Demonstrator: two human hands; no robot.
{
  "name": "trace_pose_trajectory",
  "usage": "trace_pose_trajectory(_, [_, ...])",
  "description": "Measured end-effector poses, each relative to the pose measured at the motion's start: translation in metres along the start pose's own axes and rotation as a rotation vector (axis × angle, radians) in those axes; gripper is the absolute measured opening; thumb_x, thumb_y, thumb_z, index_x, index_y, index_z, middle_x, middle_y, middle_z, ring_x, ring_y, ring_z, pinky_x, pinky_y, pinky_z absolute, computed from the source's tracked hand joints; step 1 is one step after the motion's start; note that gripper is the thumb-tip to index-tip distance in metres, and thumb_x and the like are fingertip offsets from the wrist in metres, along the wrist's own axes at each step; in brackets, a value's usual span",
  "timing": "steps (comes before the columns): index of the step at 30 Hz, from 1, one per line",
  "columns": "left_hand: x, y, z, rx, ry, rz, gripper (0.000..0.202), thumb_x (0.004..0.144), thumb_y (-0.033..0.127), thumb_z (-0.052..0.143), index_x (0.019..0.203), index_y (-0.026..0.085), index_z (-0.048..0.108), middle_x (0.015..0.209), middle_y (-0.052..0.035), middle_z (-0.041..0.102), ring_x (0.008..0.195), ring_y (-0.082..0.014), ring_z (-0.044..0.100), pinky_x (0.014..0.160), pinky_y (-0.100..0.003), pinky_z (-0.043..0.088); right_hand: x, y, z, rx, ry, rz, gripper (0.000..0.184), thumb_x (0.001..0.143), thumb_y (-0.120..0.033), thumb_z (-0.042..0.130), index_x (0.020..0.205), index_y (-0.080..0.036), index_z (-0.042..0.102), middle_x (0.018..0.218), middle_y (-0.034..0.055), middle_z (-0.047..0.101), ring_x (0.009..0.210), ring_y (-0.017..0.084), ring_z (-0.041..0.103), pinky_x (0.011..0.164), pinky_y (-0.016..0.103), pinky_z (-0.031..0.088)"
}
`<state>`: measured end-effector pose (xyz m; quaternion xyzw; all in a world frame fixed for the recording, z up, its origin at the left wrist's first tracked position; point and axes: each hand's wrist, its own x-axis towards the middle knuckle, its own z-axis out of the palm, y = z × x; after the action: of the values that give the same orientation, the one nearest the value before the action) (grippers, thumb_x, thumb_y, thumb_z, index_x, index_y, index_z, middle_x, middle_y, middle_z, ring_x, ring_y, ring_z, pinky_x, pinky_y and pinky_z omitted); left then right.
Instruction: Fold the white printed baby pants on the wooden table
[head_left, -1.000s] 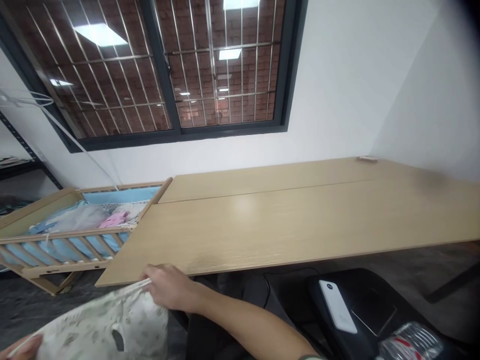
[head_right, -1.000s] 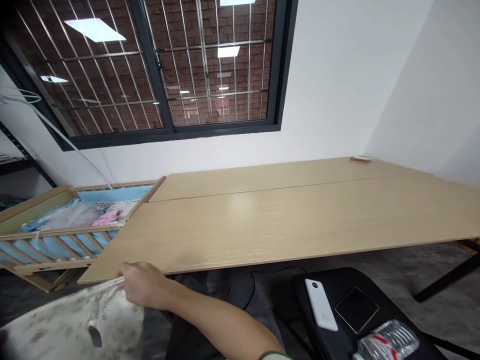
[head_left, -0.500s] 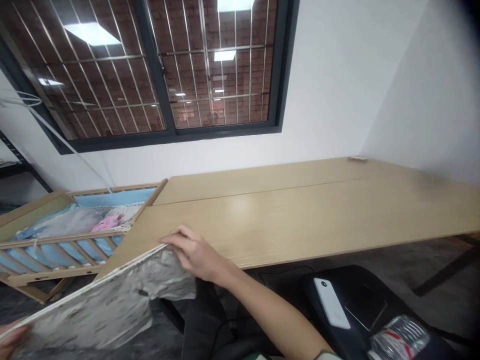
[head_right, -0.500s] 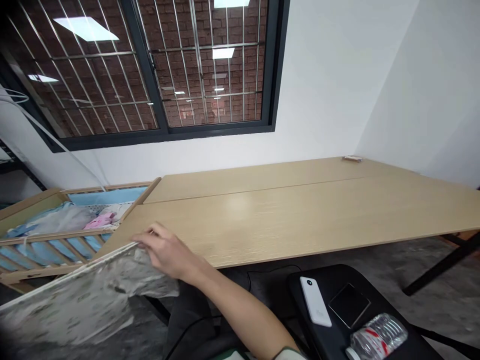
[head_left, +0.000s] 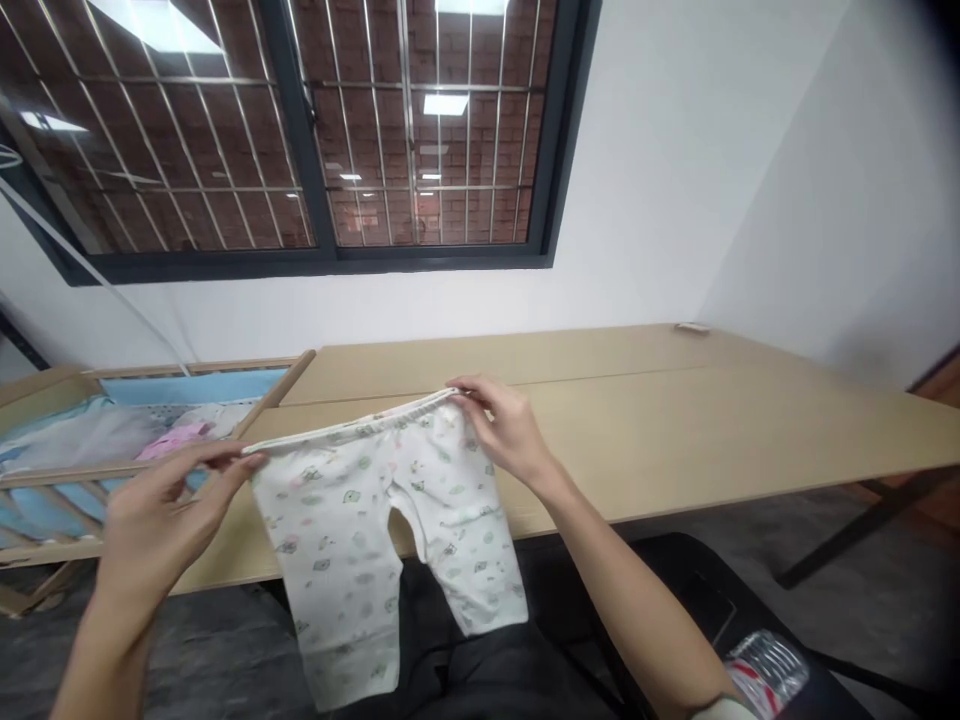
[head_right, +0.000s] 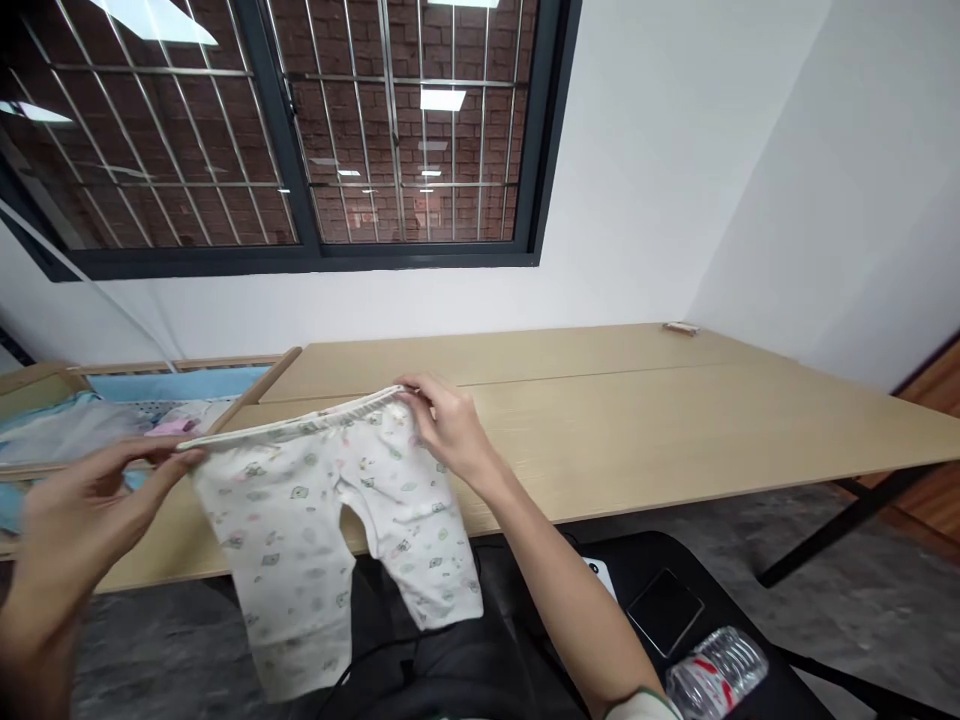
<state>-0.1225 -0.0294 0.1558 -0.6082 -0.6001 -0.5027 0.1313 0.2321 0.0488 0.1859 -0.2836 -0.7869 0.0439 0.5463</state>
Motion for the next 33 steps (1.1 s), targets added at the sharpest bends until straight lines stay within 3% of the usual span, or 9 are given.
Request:
trace_pose_trajectory(4, [0.022,-0.005,0.051,-0.121,-0.228,-0.041,0.035,0.081,0.061,0.062,0.093,0.030,0.072,0.085,0.0017,0.072,0.081,-0.0199,0.066,0.072,-0.029,0.051,-0.003,0.037,-0.005,-0.050,-0.053,0.186,0.019,0.100,-0.028,0.054,0.110,-0.021,0.068,0.102,0.0062,0.074,0.087,0.018,0.068,0.080,0.030,0.052])
trace_pose_trajectory(7, [0.033,-0.011,0.091,-0.110,-0.309,-0.077,0.037,0.082,0.059,0.059,0.094,0.026,0.072,0.093,-0.0021,0.075,0.084,-0.0225,0.067,0.079,-0.032,0.052,-0.005,0.073,0.002,-0.079,-0.116,0.303,0.020,0.099,-0.028,0.053,0.109,-0.020,0.068,0.099,0.0058,0.073,0.088,0.018,0.068,0.081,0.030,0.050])
trace_pose_trajectory(14, [0.044,-0.038,0.191,-0.020,-0.600,-0.163,0.035,0.088,0.047,0.050,0.099,0.019,0.069,0.100,-0.0058,0.075,0.087,-0.0224,0.067,0.071,-0.028,0.048,-0.021,0.181,0.049,-0.225,-0.276,0.472,0.016,0.097,-0.021,0.050,0.099,-0.015,0.065,0.105,0.0085,0.068,0.094,0.017,0.062,0.085,0.028,0.046])
trace_pose_trajectory(18, [0.037,-0.050,0.239,0.045,-0.668,-0.185,0.026,0.092,0.039,0.050,0.092,0.019,0.067,0.092,-0.0066,0.073,0.081,-0.0210,0.066,0.068,-0.027,0.044,-0.034,0.224,0.074,-0.401,-0.434,0.542,0.017,0.098,-0.016,0.048,0.102,-0.016,0.064,0.107,0.0079,0.067,0.100,0.017,0.060,0.089,0.028,0.043])
trace_pose_trajectory(25, [0.037,-0.067,0.300,0.215,-0.712,-0.217,0.021,0.096,0.028,0.047,0.099,0.019,0.066,0.107,-0.0129,0.072,0.099,-0.0265,0.066,0.073,-0.031,0.044,-0.038,0.266,0.104,-0.498,-0.510,0.538,0.021,0.099,-0.015,0.047,0.111,-0.016,0.063,0.116,0.0113,0.064,0.113,0.022,0.056,0.098,0.033,0.036])
trace_pose_trajectory(33, [0.063,-0.072,0.346,0.319,-0.714,-0.182,0.026,0.100,0.027,0.043,0.110,0.017,0.065,0.114,-0.0159,0.068,0.110,-0.0274,0.061,0.089,-0.037,0.046,-0.017,0.311,0.122,-0.570,-0.522,0.562,0.026,0.101,-0.018,0.042,0.119,-0.016,0.060,0.127,0.0158,0.060,0.122,0.026,0.051,0.103,0.038,0.031])
